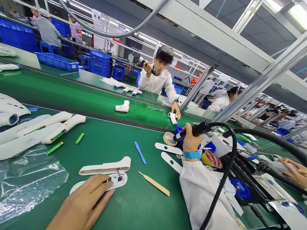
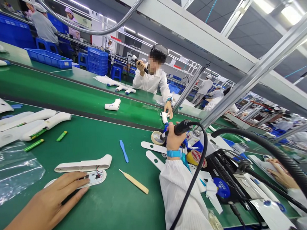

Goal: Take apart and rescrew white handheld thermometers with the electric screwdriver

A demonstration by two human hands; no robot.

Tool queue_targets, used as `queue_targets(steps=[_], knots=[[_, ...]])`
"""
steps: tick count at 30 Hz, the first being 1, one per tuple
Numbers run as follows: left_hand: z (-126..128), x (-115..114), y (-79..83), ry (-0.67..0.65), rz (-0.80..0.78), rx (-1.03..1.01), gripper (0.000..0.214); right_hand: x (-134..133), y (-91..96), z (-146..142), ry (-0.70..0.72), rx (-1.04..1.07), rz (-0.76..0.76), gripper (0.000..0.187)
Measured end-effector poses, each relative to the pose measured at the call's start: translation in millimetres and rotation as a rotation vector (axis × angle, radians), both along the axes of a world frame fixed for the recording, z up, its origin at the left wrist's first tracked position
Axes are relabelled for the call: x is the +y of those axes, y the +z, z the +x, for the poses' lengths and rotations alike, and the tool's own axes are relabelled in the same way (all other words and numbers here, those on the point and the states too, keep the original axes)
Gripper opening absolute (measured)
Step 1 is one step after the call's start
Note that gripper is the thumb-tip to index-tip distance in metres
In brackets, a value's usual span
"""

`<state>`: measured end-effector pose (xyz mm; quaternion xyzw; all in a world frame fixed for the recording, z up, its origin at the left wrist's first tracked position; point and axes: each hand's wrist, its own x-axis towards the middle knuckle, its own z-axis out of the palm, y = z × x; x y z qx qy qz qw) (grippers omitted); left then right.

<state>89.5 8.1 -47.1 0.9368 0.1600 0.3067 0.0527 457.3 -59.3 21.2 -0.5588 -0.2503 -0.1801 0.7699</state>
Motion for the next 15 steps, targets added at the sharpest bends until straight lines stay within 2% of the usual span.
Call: queue_targets(steps=[8, 12, 15], knots=[[0.3, -0.3, 0.3, -0.002, -0.013, -0.007, 0.026, -3.4, 6.2, -5.4, 0.017, -0.005, 0.025, 0.035], [0.1, 0.3, -0.9, -0.006, -0.039, -0.003, 0.025, -9.1, 23.2, -23.0, 0.033, -0.043, 0.066, 0.031], [-0.4, 0.1, -1.4, -0.013, -0.085, -0.006, 0.024, -17.5, 41.3, -51.8, 0.089, -0.068, 0.137, 0.026]])
